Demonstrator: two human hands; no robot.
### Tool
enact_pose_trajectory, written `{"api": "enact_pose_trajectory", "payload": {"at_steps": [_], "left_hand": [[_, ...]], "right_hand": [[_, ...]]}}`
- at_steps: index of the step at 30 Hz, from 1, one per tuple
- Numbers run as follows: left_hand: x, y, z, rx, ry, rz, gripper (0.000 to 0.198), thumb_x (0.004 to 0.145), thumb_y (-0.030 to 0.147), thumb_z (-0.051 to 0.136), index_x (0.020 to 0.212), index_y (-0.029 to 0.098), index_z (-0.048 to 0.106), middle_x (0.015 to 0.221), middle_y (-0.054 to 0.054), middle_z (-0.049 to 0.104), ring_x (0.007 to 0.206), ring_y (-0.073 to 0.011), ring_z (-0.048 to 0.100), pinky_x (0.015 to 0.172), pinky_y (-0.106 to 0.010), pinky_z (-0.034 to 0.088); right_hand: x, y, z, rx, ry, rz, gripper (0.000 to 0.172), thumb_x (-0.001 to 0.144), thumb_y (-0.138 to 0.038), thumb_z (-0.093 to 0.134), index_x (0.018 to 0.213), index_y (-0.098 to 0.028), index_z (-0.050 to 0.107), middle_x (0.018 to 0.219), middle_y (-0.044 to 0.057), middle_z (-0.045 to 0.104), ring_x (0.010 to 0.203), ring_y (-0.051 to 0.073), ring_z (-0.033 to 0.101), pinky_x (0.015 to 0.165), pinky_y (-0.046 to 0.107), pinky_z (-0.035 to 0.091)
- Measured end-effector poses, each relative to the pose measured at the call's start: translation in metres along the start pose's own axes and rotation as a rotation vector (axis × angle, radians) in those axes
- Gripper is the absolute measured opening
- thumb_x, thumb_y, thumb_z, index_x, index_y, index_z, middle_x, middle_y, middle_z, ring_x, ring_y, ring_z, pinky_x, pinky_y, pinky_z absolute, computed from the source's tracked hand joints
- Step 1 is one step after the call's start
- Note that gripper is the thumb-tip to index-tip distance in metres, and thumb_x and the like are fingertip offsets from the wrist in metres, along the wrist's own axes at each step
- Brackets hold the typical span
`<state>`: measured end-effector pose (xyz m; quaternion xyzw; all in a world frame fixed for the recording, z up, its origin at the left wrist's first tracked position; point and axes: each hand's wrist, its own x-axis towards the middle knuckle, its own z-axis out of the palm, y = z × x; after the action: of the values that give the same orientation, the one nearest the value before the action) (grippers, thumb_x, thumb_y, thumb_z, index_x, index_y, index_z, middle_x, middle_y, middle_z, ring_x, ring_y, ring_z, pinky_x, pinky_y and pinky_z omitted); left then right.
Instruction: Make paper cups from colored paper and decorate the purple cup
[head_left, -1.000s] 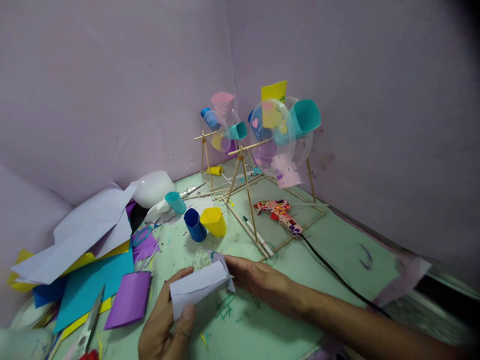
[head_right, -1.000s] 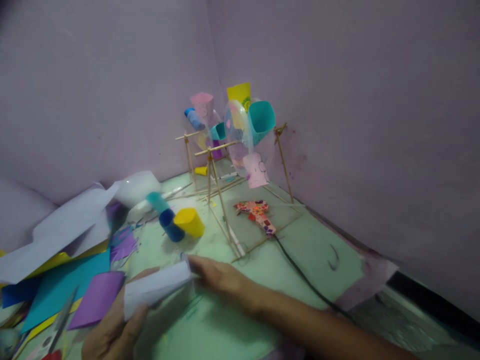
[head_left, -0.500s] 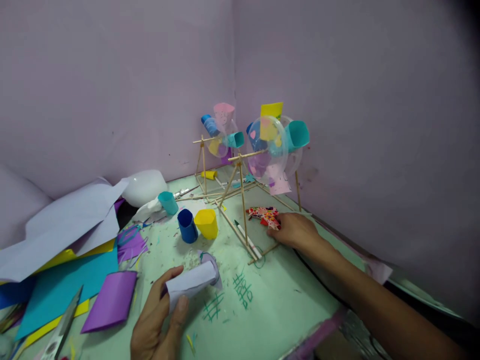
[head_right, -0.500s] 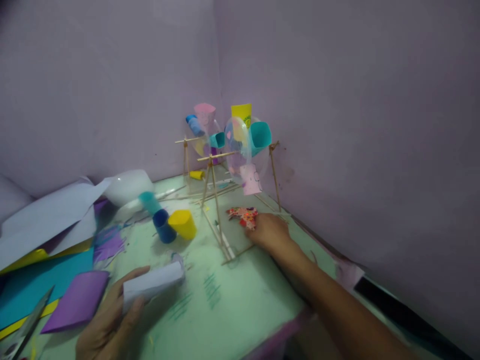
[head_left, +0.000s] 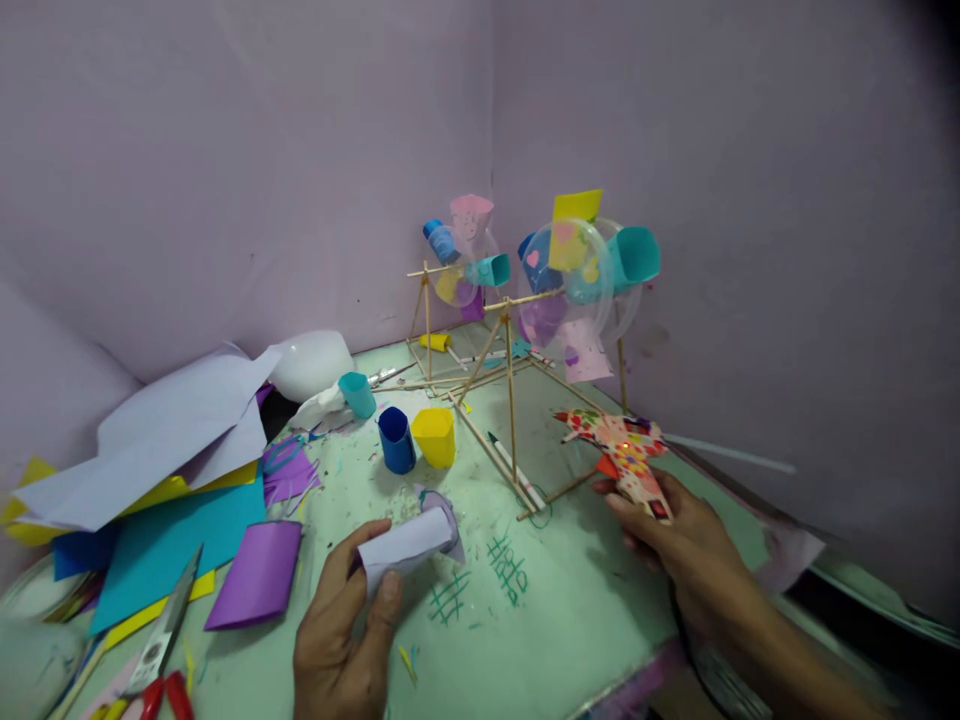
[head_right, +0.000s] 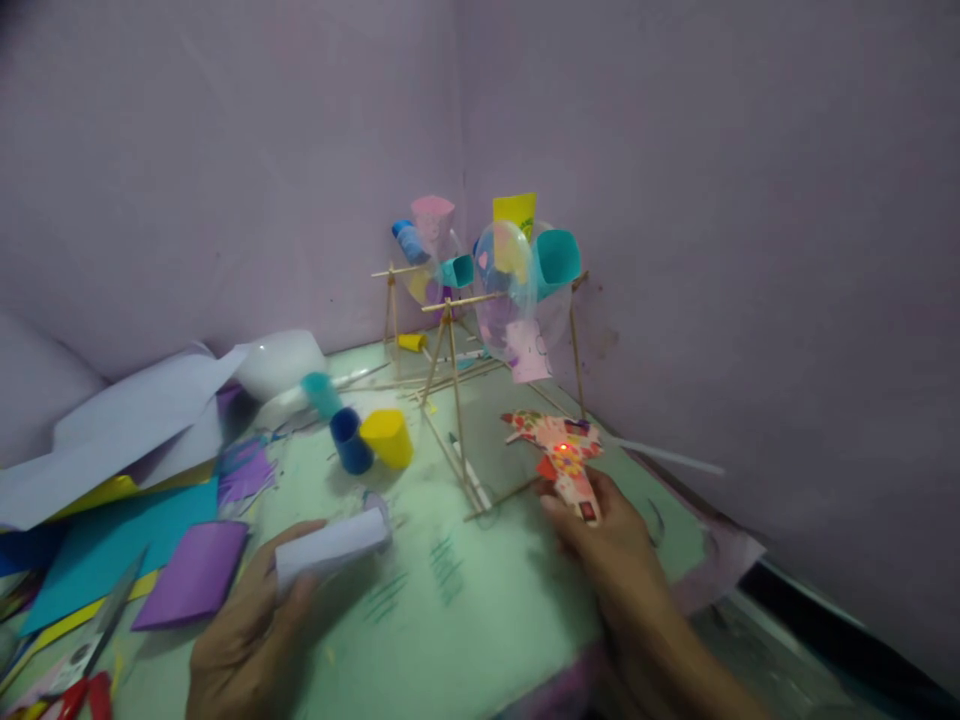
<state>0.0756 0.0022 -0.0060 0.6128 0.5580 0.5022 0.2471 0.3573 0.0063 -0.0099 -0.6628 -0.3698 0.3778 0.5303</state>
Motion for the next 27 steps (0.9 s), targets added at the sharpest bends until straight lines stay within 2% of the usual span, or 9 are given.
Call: {"api": "enact_pose_trajectory", "payload": {"at_steps": [3,6,8,11,14,16,20,24,27], "left_hand": [[-0.001,-0.001,0.001,-0.045,-0.008,-0.071,0.03,0.083,0.041,0.058,0.102,0.023,0.07,0.116,-0.006,0.063,0.109,-0.0231,0.058,0.099,-0.036,0.045],[-0.002,-0.001,0.003,-0.087,0.02,-0.114,0.03,0.082,0.042,0.059,0.101,0.023,0.07,0.112,-0.005,0.064,0.105,-0.0233,0.059,0.101,-0.037,0.042],[-0.001,0.0,0.003,-0.082,0.031,-0.087,0.026,0.082,0.041,0.059,0.098,0.024,0.071,0.111,-0.003,0.063,0.104,-0.023,0.059,0.1,-0.035,0.041],[-0.001,0.0,0.003,-0.023,-0.005,0.036,0.019,0.083,0.035,0.058,0.093,0.026,0.071,0.115,-0.002,0.06,0.105,-0.0218,0.057,0.097,-0.032,0.041],[0.0,-0.001,0.002,0.06,-0.069,0.162,0.014,0.084,0.03,0.057,0.088,0.026,0.07,0.116,-0.002,0.059,0.107,-0.0202,0.055,0.094,-0.03,0.041],[-0.001,-0.002,0.002,0.092,-0.108,0.194,0.014,0.086,0.028,0.055,0.09,0.026,0.068,0.116,-0.001,0.058,0.106,-0.0186,0.054,0.093,-0.029,0.04],[-0.003,-0.005,0.002,0.14,-0.153,0.204,0.017,0.089,0.026,0.051,0.1,0.029,0.064,0.119,0.0,0.055,0.109,-0.0165,0.052,0.095,-0.027,0.039],[-0.003,-0.006,0.002,0.19,-0.155,0.279,0.019,0.09,0.021,0.049,0.103,0.026,0.061,0.121,-0.002,0.054,0.111,-0.0172,0.05,0.096,-0.03,0.038],[-0.003,-0.006,0.003,0.216,-0.157,0.363,0.02,0.09,0.017,0.049,0.105,0.023,0.06,0.119,-0.006,0.054,0.11,-0.0191,0.05,0.094,-0.033,0.039]], "right_hand": [[-0.026,-0.003,-0.001,0.272,-0.044,0.078,0.041,0.068,-0.055,0.068,0.085,-0.02,0.057,0.054,-0.002,0.052,0.043,0.011,0.041,0.037,0.02,0.03],[-0.039,-0.013,0.004,0.417,-0.2,0.154,0.044,0.065,-0.061,0.068,0.069,-0.02,0.051,0.045,-0.004,0.047,0.037,0.008,0.033,0.035,0.019,0.026],[-0.042,-0.016,0.009,0.365,-0.35,0.126,0.04,0.067,-0.056,0.069,0.069,-0.02,0.051,0.045,-0.004,0.049,0.039,0.008,0.035,0.037,0.018,0.027],[-0.045,-0.012,0.017,0.173,-0.511,-0.007,0.029,0.072,-0.043,0.068,0.083,-0.018,0.057,0.058,-0.001,0.059,0.053,0.012,0.049,0.05,0.021,0.039],[-0.048,-0.002,0.024,-0.019,-0.501,-0.068,0.034,0.075,-0.038,0.061,0.101,-0.017,0.059,0.067,0.001,0.06,0.062,0.017,0.055,0.058,0.026,0.045],[-0.048,0.002,0.027,-0.105,-0.492,-0.106,0.036,0.079,-0.038,0.055,0.108,-0.016,0.059,0.071,0.002,0.061,0.064,0.018,0.056,0.06,0.028,0.047],[-0.045,0.003,0.029,-0.183,-0.551,-0.222,0.03,0.083,-0.033,0.052,0.106,-0.018,0.063,0.088,0.005,0.068,0.081,0.022,0.062,0.075,0.03,0.049],[-0.046,-0.002,0.027,-0.236,-0.579,-0.317,0.028,0.086,-0.027,0.047,0.105,-0.018,0.065,0.095,0.007,0.071,0.084,0.022,0.065,0.076,0.029,0.051],[-0.049,-0.001,0.027,-0.272,-0.584,-0.391,0.032,0.089,-0.025,0.045,0.115,-0.02,0.063,0.106,0.009,0.071,0.09,0.023,0.067,0.081,0.032,0.052]]}}
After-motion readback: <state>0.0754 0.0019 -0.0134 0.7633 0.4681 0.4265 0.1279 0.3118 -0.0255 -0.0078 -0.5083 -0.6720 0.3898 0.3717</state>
